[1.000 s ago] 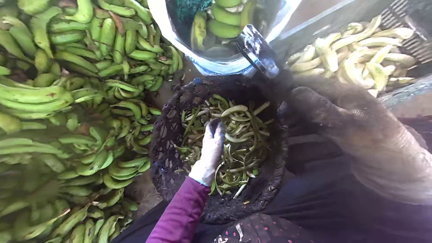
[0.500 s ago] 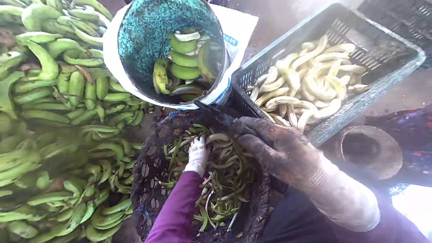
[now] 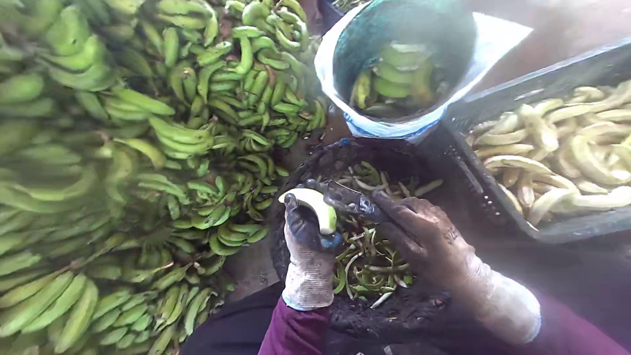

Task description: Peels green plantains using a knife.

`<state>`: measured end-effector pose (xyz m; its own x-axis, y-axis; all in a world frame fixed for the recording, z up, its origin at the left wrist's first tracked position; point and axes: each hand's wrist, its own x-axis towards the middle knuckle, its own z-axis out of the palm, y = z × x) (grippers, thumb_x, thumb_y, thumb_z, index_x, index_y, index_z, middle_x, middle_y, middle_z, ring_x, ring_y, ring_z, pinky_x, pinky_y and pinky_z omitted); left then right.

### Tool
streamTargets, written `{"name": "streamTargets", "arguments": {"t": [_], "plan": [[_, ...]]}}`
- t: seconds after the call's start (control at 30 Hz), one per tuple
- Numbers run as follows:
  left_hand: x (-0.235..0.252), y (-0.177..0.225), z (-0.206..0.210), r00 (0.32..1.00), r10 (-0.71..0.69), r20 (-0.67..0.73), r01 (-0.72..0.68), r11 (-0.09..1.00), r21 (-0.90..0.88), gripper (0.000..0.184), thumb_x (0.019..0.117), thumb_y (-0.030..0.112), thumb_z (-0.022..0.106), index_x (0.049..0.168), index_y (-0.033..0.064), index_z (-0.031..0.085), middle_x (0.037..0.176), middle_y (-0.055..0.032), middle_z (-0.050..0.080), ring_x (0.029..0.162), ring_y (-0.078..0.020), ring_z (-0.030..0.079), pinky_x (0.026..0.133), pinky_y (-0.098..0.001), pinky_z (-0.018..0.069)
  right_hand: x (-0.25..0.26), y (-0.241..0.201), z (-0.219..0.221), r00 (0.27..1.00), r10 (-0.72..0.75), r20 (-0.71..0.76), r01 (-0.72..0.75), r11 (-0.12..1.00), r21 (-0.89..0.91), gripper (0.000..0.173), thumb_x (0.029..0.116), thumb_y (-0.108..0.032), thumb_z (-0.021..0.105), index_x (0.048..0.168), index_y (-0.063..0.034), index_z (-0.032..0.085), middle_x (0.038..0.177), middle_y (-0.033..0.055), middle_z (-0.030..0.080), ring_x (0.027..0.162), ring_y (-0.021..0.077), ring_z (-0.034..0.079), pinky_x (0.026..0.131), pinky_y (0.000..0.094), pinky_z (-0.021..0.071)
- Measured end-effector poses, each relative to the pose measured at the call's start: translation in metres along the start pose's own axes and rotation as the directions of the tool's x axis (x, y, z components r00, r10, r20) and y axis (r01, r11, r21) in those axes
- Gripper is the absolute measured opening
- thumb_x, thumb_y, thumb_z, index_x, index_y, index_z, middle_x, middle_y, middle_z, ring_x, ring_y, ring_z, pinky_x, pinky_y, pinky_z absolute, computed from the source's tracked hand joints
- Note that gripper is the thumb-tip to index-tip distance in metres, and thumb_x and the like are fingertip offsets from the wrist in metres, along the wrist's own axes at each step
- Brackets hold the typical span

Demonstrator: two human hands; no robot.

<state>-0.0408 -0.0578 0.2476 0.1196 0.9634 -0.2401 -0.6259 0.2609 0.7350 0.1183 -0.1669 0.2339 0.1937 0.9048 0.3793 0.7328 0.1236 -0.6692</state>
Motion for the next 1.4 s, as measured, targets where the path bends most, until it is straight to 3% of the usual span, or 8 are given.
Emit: {"name": "streamTargets", "arguments": {"t": [0.2, 0.33, 0.5, 0.6, 0.77, 1.13, 1.23, 1.4], "plan": [[-0.010, 0.019, 0.017, 0.995, -0.019, -0.098, 0.020, 1.000, 0.010, 0.050, 0.1073, 0.056, 0.025, 0.111, 0.0200, 0.060, 0.096, -0.0004, 0.067, 0.088, -0.0122, 0.068, 0.072, -0.0315, 0.0584, -0.020, -0.016, 0.029, 0.981, -0.047, -0.187, 0.044, 0.999, -0.021, 0.034, 0.0981, -0.031, 0.062, 0.129, -0.0228, 0.073, 0.106, 0.0130, 0.072, 0.097, 0.0287, 0.067, 0.082, 0.0523, 0.0500], [-0.020, 0.017, 0.001, 0.986, -0.109, 0.125, 0.055, 0.925, 0.376, 0.042, 0.1104, 0.040, 0.025, 0.118, 0.0168, 0.059, 0.085, 0.0018, 0.067, 0.073, -0.0067, 0.066, 0.062, -0.0254, 0.0574, -0.013, -0.008, 0.030, 0.978, -0.013, -0.207, -0.008, 0.995, -0.098, 0.032, 0.0986, -0.030, 0.060, 0.127, -0.0228, 0.074, 0.105, 0.0143, 0.073, 0.096, 0.0322, 0.069, 0.080, 0.0565, 0.0530], [-0.038, 0.011, -0.022, 0.864, -0.351, 0.360, -0.017, 0.695, 0.719, 0.046, 0.1072, 0.027, 0.025, 0.122, -0.0006, 0.058, 0.095, -0.0001, 0.068, 0.086, -0.0050, 0.066, 0.082, -0.0261, 0.0570, 0.008, 0.012, 0.006, 0.976, 0.167, 0.137, -0.149, 0.980, -0.130, 0.041, 0.1012, -0.034, 0.052, 0.141, -0.0317, 0.065, 0.106, 0.0144, 0.071, 0.101, 0.0366, 0.066, 0.079, 0.0623, 0.0489], [-0.035, 0.015, -0.027, 0.920, -0.306, 0.247, 0.114, 0.809, 0.577, 0.048, 0.1075, 0.028, 0.020, 0.121, 0.0011, 0.057, 0.084, -0.0060, 0.072, 0.070, -0.0133, 0.070, 0.064, -0.0300, 0.0606, 0.010, 0.019, -0.002, 0.941, 0.262, 0.212, -0.246, 0.964, -0.100, 0.042, 0.1043, -0.038, 0.050, 0.144, -0.0316, 0.062, 0.111, 0.0106, 0.072, 0.104, 0.0307, 0.067, 0.087, 0.0577, 0.0519], [-0.030, 0.028, -0.028, 0.962, -0.135, 0.237, -0.064, 0.732, 0.678, 0.045, 0.1064, 0.034, 0.036, 0.140, 0.0071, 0.050, 0.105, 0.0007, 0.068, 0.093, -0.0039, 0.066, 0.084, -0.0241, 0.0566, -0.002, 0.004, 0.016, 0.996, 0.080, 0.048, -0.081, 0.997, 0.012, 0.039, 0.1031, -0.035, 0.052, 0.138, -0.0243, 0.068, 0.102, 0.0091, 0.072, 0.094, 0.0253, 0.068, 0.079, 0.0503, 0.0536], [-0.045, 0.028, -0.033, 0.698, -0.413, 0.585, -0.273, 0.602, 0.750, 0.063, 0.1070, 0.036, 0.043, 0.149, -0.0101, 0.032, 0.111, -0.0026, 0.069, 0.096, -0.0013, 0.066, 0.087, -0.0241, 0.0577, 0.004, 0.009, 0.005, 0.993, 0.106, 0.056, -0.100, 0.990, -0.096, 0.037, 0.1008, -0.034, 0.056, 0.136, -0.0328, 0.068, 0.102, 0.0114, 0.071, 0.095, 0.0312, 0.067, 0.078, 0.0571, 0.0504], [-0.050, 0.018, -0.026, 0.865, -0.320, 0.387, 0.036, 0.808, 0.588, 0.053, 0.1065, 0.033, 0.036, 0.150, 0.0026, 0.031, 0.101, -0.0048, 0.072, 0.078, -0.0115, 0.070, 0.070, -0.0288, 0.0607, 0.007, 0.013, 0.003, 0.966, 0.225, 0.125, -0.198, 0.961, -0.194, 0.041, 0.1035, -0.037, 0.050, 0.141, -0.0266, 0.064, 0.107, 0.0153, 0.071, 0.097, 0.0363, 0.068, 0.079, 0.0613, 0.0503], [-0.030, 0.020, -0.012, 0.971, -0.240, 0.026, 0.227, 0.946, 0.231, 0.047, 0.1096, 0.045, 0.029, 0.105, 0.0125, 0.063, 0.079, -0.0037, 0.066, 0.069, -0.0126, 0.066, 0.062, -0.0298, 0.0579, -0.014, -0.009, 0.022, 1.000, 0.002, -0.030, -0.002, 1.000, -0.010, 0.039, 0.1004, -0.031, 0.055, 0.135, -0.0201, 0.069, 0.101, 0.0114, 0.072, 0.090, 0.0269, 0.069, 0.076, 0.0510, 0.0542]]}}
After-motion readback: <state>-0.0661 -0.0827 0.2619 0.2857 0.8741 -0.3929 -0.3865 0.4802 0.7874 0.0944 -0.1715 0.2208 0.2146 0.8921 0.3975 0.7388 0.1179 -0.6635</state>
